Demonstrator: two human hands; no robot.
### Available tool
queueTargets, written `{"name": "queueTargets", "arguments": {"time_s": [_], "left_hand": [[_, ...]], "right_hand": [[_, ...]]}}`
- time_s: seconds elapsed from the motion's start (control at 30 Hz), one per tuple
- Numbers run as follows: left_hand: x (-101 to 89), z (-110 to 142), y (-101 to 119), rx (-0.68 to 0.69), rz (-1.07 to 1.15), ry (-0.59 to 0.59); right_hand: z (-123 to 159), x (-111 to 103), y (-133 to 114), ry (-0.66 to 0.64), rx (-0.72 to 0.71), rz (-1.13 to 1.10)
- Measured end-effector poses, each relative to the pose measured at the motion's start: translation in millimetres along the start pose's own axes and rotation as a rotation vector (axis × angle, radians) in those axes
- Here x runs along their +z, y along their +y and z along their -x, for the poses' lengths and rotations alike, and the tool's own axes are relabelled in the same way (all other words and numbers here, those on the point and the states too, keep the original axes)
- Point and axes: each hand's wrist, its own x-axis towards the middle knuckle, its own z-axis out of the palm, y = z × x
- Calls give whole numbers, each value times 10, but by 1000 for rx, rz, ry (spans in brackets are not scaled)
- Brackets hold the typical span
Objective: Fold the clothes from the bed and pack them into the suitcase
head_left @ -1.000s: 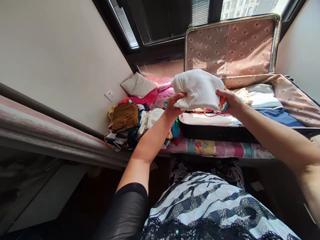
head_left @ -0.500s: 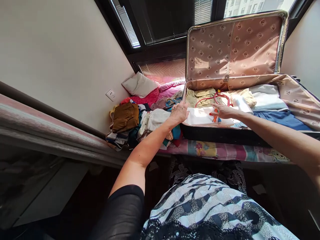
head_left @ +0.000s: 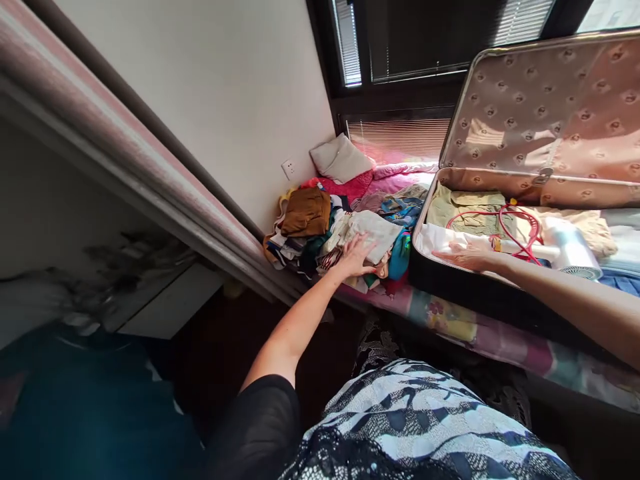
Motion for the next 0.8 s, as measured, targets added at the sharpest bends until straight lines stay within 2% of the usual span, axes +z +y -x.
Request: {"name": "queueTargets", "arguments": {"time_s": [0.07,0.1,0.17,0.23,0.3,0.37,0.4,0.47,0.53,0.67,0.8], "left_hand": [[69,165,-86,7,79,46],[97,228,-107,0,123,107],[158,319,-123,-46,239,296],[236,366,-123,-143,423,533],[312,371,-123,-300,668,748],[349,342,-126,-467,933,851],[344,320,-127,-534,1055,840],[291,278,-123,-621,1234,736],[209,250,-108,-659,1313,631],[105,264,-52,-652,1361,552],[86,357,-30,-593,1430,428]], "right_hand": [[-106,-141,-41,-95,9,-18],[-162,-217,-88,-93,9,-4],[-269,-334,-274,-6,-12,40],[-362,-359,-606,42,-86,80],[-438,-275,-1053,45,-197,141],[-506,-106,-1527,14,-278,230],[-540,-4,-1741,-2,-290,267],[-608,211,-2079,-20,-269,311],[-674,413,-2276,-25,-217,324],[-758,699,-2374,3,-106,344],[-806,755,-2351,61,-53,341]]}}
